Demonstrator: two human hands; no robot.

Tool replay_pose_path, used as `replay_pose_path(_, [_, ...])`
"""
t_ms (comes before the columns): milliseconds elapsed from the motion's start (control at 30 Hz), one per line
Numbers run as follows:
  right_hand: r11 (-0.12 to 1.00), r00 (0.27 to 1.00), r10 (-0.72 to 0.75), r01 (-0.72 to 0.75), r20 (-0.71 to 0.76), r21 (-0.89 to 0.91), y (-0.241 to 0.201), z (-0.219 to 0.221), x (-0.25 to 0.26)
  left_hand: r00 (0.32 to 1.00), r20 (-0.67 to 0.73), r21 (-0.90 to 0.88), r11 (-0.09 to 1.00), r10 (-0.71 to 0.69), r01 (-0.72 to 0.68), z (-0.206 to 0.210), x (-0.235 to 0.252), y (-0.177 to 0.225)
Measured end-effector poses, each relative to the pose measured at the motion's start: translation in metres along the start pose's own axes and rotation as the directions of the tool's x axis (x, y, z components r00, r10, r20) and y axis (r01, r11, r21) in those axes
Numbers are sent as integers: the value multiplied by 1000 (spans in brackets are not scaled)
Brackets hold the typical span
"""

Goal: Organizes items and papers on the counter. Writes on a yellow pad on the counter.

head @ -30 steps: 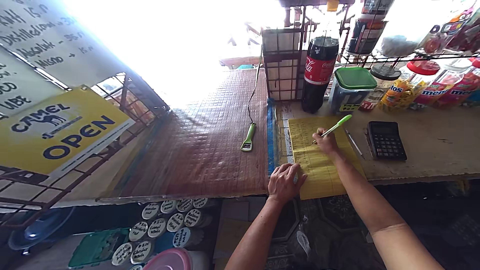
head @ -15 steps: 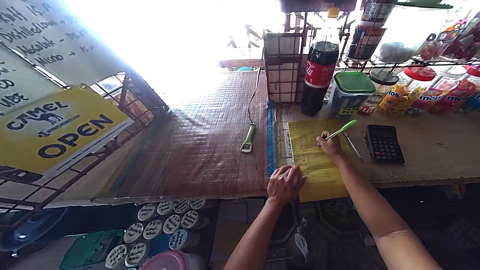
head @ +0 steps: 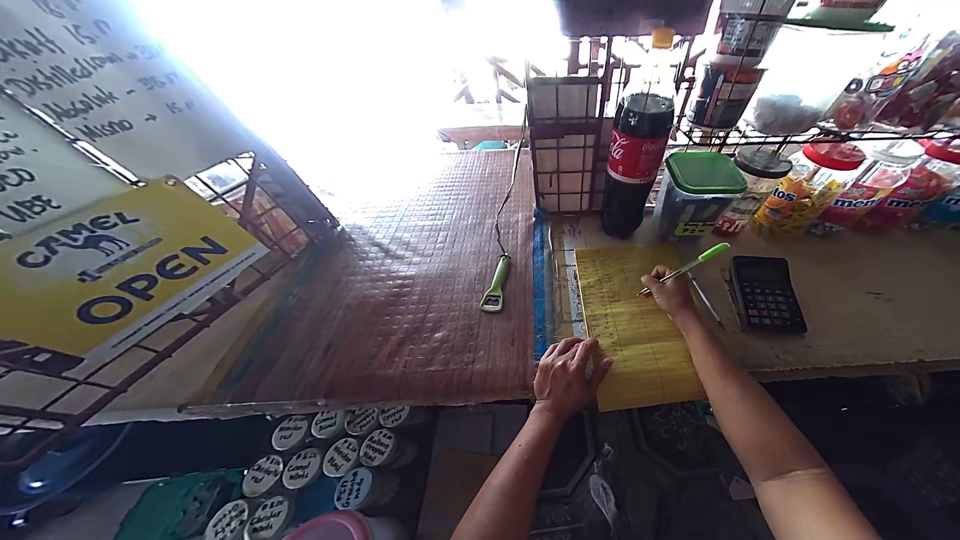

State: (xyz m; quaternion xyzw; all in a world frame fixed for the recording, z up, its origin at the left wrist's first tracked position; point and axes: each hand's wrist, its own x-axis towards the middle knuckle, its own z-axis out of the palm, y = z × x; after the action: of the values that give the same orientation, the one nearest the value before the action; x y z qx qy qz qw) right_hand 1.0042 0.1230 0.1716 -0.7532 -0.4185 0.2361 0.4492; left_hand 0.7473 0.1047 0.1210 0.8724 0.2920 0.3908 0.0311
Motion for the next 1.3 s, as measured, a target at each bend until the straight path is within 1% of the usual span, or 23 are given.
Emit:
replay_pose_path(133, [1000, 1000, 11, -11, -9, -28, 5, -4, -2, 1000, 6, -2, 1000, 6, -6, 0, -1, 0])
replay_pose_path(233, [993, 1000, -11, 12, 11, -120, 3, -1, -1, 1000, 6, 0, 1000, 6, -6, 0, 0, 0])
replay_pose_path(300, [985, 998, -59, 60, 7, -161, 0, 4, -4, 1000, 8, -2, 1000, 4, -4, 0, 0, 0])
replay_pose_path(367, [982, 993, -114, 111, -10, -153, 2, 10, -6, 1000, 5, -1, 1000, 4, -4, 1, 0, 0])
replay_pose_path(433, [980, 991, -133, 129, -16, -149, 3, 12, -7, 1000, 2, 1, 1000, 3, -3, 1, 0, 0])
replay_pose_path(633, [977, 990, -138, 133, -22, -165, 3, 14, -6, 1000, 9, -4, 1000, -3, 3, 0, 0, 0])
replay_pose_path(967, [955, 982, -189, 180, -17, -235, 0, 16, -10, 1000, 12, -7, 1000, -4, 4, 1, -1, 0])
replay_pose_path(1100, [956, 981, -195, 193, 16, -222, 2, 14, -10, 1000, 16, -9, 1000, -10, 10, 2, -2, -1])
replay_pose_path(1167, [961, 983, -184, 180, -1, -211, 2, 14, -8, 1000, 18, -13, 1000, -11, 11, 2, -1, -1])
replay_pose_path(1233, [956, 986, -169, 159, -18, -245, 0, 15, -9, 1000, 24, -15, 1000, -11, 11, 1, -1, 0])
replay_pose_path(1300, [935, 982, -186, 174, -11, -308, -2, 17, -12, 1000, 23, -10, 1000, -10, 10, 1, -1, 0])
